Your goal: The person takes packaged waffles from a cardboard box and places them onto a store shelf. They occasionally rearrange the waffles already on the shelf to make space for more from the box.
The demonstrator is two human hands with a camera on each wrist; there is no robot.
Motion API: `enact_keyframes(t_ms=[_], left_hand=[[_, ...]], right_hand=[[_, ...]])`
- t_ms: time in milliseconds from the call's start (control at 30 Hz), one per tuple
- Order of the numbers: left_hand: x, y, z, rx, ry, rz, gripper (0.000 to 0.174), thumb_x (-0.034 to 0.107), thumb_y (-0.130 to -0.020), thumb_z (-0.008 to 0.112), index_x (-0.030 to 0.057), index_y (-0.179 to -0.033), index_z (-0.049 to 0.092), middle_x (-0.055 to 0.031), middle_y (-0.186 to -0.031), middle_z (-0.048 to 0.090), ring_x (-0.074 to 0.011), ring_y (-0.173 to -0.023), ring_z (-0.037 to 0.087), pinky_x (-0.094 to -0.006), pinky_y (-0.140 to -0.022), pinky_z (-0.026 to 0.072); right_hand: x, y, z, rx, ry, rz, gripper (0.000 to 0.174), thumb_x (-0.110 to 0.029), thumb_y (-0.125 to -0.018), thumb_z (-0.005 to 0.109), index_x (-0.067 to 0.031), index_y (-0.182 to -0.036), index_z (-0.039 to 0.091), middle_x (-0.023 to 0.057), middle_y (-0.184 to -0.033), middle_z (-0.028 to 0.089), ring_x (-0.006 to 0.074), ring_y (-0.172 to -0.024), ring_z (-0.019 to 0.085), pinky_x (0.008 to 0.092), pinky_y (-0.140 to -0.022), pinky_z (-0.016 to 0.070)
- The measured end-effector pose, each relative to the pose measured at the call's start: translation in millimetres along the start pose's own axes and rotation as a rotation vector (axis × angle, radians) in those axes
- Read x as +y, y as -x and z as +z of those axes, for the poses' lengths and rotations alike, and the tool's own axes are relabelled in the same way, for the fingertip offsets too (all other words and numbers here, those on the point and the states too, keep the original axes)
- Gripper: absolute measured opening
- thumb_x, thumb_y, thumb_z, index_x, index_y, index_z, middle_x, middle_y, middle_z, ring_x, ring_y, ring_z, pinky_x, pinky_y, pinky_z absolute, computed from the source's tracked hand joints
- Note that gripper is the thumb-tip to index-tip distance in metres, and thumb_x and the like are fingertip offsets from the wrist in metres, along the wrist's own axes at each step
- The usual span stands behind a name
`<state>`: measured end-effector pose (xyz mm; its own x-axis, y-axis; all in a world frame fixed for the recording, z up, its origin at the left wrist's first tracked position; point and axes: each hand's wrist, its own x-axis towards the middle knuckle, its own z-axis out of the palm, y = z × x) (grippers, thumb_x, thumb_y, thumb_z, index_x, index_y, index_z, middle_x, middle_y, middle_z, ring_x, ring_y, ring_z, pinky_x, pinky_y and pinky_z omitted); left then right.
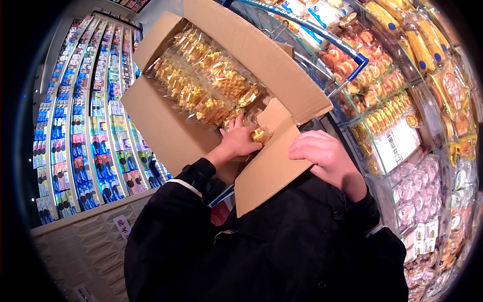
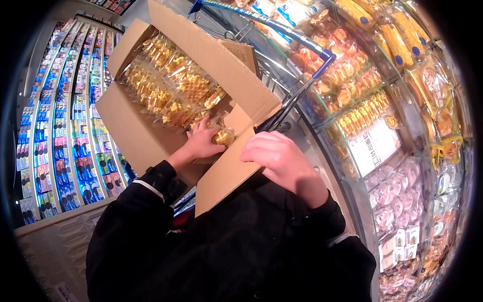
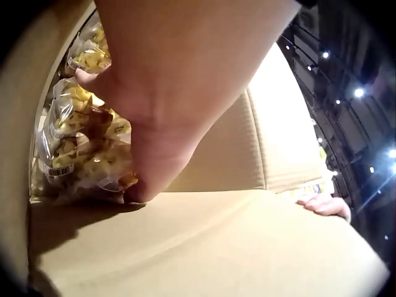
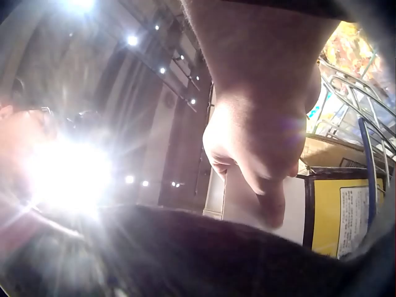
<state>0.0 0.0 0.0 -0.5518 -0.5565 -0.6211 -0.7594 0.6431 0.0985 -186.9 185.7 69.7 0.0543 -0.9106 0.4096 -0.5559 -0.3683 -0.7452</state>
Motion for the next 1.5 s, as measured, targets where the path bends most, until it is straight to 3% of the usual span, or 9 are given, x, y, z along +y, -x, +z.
enact_keyframes(t_ms=[267,800,1033,1100,1233,1300,1333,1433,1500], left_hand=[[2,6,3,0.145,-0.427,0.160,0.070,0.031,-0.060,0.075,0.0260,-0.124,0.048,-0.0190,-0.133,0.028,-0.0348,-0.120,0.033,-0.0666,-0.089,0.0330],[-7,35,-31,0.358,-0.259,0.340,0.061,0.026,-0.054,0.077,0.0099,-0.109,0.057,-0.0157,-0.118,0.044,-0.0334,-0.111,0.043,-0.0498,-0.096,0.0348],[-22,57,-111,0.247,0.536,0.563,0.063,0.018,-0.058,0.080,0.0009,-0.113,0.053,-0.0169,-0.123,0.045,-0.0263,-0.115,0.045,-0.0359,-0.095,0.0389],[-17,64,-128,-0.096,1.228,0.384,0.067,0.009,-0.061,0.077,-0.0004,-0.120,0.047,-0.0165,-0.125,0.046,-0.0239,-0.113,0.048,-0.0349,-0.093,0.0415],[-50,54,-106,-0.183,1.905,0.516,0.069,0.005,-0.071,0.062,-0.0022,-0.133,0.032,-0.0176,-0.127,0.047,-0.0278,-0.117,0.048,-0.0411,-0.100,0.0388],[-60,48,-95,-0.477,2.149,0.787,0.063,0.016,-0.079,0.053,0.0015,-0.135,0.030,-0.0180,-0.132,0.042,-0.0330,-0.118,0.046,-0.0472,-0.101,0.0368],[-56,50,-94,-0.478,2.141,0.797,0.063,0.016,-0.079,0.053,0.0015,-0.135,0.030,-0.0180,-0.132,0.042,-0.0330,-0.118,0.046,-0.0472,-0.101,0.0368],[5,110,-112,0.329,1.590,0.607,0.048,0.030,-0.094,0.035,0.0025,-0.134,0.033,-0.0179,-0.132,0.041,-0.0306,-0.117,0.047,-0.0447,-0.099,0.0398],[3,119,-106,-0.040,2.035,0.468,0.043,0.023,-0.096,0.031,0.0022,-0.134,0.033,-0.0162,-0.133,0.041,-0.0295,-0.118,0.047,-0.0424,-0.099,0.0406]], right_hand=[[0,3,-1,-0.014,-0.012,-0.018,0.035,0.008,-0.054,0.052,-0.0043,-0.085,0.060,0.0064,-0.091,0.060,0.0238,-0.092,0.057,0.0336,-0.076,0.0435],[5,8,-2,0.107,-0.002,0.013,0.036,0.011,-0.052,0.050,-0.0022,-0.084,0.061,0.0092,-0.086,0.062,0.0269,-0.090,0.059,0.0361,-0.078,0.0461],[0,5,-6,0.045,-0.173,0.087,0.033,0.006,-0.060,0.056,-0.0022,-0.092,0.061,0.0115,-0.095,0.061,0.0269,-0.096,0.057,0.0359,-0.083,0.0458],[-11,0,-14,0.016,-0.275,0.139,0.035,0.002,-0.063,0.060,-0.0023,-0.098,0.061,0.0121,-0.098,0.061,0.0269,-0.098,0.057,0.0358,-0.084,0.0455],[-36,-17,-35,0.013,-0.336,0.236,0.058,-0.012,-0.069,0.068,-0.0069,-0.124,0.048,0.0118,-0.115,0.054,0.0244,-0.107,0.052,0.0348,-0.089,0.0420],[-51,-26,-38,0.208,-0.409,0.228,0.062,-0.019,-0.070,0.072,-0.0080,-0.125,0.047,0.0110,-0.127,0.045,0.0224,-0.115,0.046,0.0356,-0.091,0.0405],[-55,-30,-40,0.235,-0.394,0.208,0.069,-0.028,-0.068,0.077,-0.0087,-0.127,0.046,0.0129,-0.134,0.037,0.0237,-0.118,0.042,0.0361,-0.091,0.0401],[-65,-41,-46,0.354,-0.225,-0.053,0.076,-0.031,-0.065,0.080,-0.0093,-0.129,0.045,0.0168,-0.134,0.035,0.0272,-0.119,0.041,0.0355,-0.091,0.0395],[-70,-38,-58,0.349,-0.216,-0.106,0.078,-0.037,-0.065,0.079,-0.0093,-0.129,0.045,0.0198,-0.134,0.034,0.0302,-0.120,0.040,0.0369,-0.092,0.0384]])
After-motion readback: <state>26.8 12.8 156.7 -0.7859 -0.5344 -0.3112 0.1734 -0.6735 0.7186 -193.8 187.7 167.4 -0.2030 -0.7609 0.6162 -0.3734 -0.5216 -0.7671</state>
